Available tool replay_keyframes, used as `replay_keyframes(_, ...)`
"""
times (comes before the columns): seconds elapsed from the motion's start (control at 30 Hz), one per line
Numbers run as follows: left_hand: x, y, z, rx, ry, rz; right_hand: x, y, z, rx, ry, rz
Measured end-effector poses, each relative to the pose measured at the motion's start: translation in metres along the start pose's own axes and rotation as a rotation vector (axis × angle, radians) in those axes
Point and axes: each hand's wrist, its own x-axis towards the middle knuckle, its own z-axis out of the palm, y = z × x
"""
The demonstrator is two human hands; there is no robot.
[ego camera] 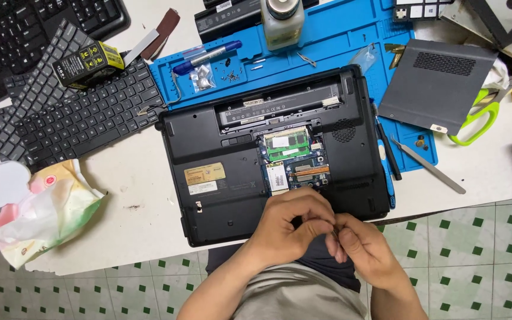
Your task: Technician disassembling a laptop, disconnecting internal ribbon cables and cleaning the motherboard area with a brush.
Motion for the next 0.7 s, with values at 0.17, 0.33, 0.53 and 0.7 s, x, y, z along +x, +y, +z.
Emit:
replay_keyframes(0.17, 0.003, -0.001, 0.001, 0.146, -0.037, 0.2, -0.002, 0.015, -0.005, 0.131, -0.119, -0.045)
replay_keyframes(0.33, 0.009, 0.01, -0.007, 0.173, 0.053, 0.241, -0.004, 0.023, -0.009, 0.166, -0.02, -0.083)
replay_keyframes(0.53, 0.017, 0.003, -0.042, 0.526, 0.242, 0.313, -0.007, 0.01, -0.02, 0.047, 0.242, -0.127)
replay_keyframes(0.7, 0.011, 0.009, -0.066, 0.638, 0.511, 0.198, 0.017, -0.04, -0.028, -0.521, 0.371, -0.056)
